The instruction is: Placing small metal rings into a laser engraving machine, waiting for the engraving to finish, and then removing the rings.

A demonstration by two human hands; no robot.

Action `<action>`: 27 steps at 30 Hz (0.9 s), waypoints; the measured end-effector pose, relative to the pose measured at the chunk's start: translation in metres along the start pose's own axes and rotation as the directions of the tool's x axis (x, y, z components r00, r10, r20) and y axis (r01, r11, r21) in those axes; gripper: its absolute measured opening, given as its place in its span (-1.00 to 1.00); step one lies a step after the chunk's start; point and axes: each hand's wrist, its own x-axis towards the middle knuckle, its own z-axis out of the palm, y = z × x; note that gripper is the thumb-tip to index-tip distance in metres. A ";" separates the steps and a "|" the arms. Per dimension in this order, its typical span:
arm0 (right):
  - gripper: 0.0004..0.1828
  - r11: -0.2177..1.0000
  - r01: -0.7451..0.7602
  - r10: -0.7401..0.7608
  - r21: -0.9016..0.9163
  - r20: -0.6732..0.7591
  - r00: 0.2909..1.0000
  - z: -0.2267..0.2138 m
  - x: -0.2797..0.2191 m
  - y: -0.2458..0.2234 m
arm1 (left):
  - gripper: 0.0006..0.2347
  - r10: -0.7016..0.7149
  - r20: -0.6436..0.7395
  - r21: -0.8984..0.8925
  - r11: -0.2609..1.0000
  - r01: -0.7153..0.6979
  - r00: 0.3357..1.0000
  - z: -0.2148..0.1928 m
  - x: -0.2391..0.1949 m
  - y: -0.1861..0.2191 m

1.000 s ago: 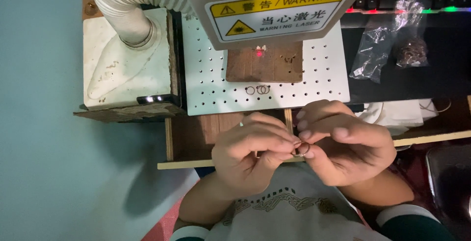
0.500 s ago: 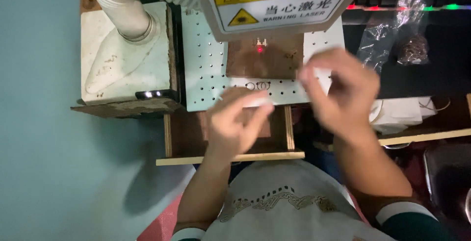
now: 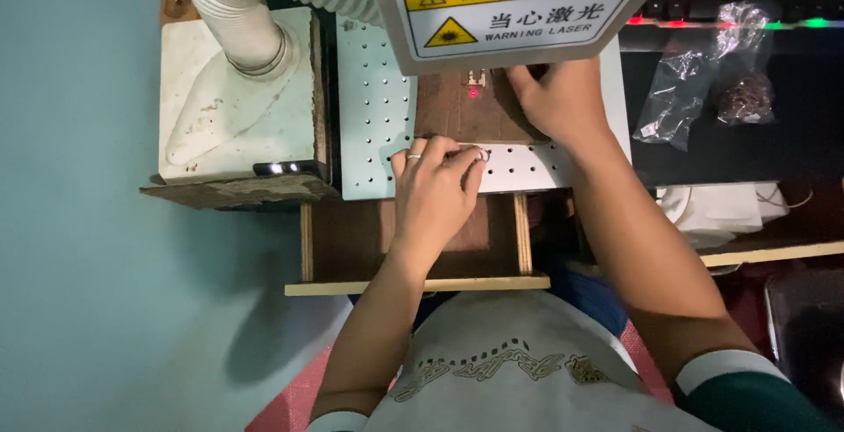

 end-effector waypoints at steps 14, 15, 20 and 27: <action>-0.91 0.931 -0.067 0.110 0.358 -0.102 0.989 0.010 -0.049 0.075 | -0.95 0.069 -0.052 0.094 0.994 -0.063 0.996 0.022 -0.002 -0.004; -0.91 0.931 -0.053 0.099 0.361 -0.110 0.989 0.009 -0.051 0.073 | -0.92 0.059 -0.043 0.092 0.994 -0.055 0.997 0.020 -0.001 -0.003; -0.89 0.936 0.017 0.031 0.352 -0.132 0.991 0.012 -0.054 0.074 | -0.96 0.053 -0.010 0.065 0.997 -0.052 0.999 0.021 0.002 -0.004; -0.93 0.853 0.223 -0.128 0.472 -0.226 0.966 0.007 -0.069 0.068 | -0.96 -0.100 -0.065 -0.527 0.848 0.051 0.993 0.018 -0.006 -0.003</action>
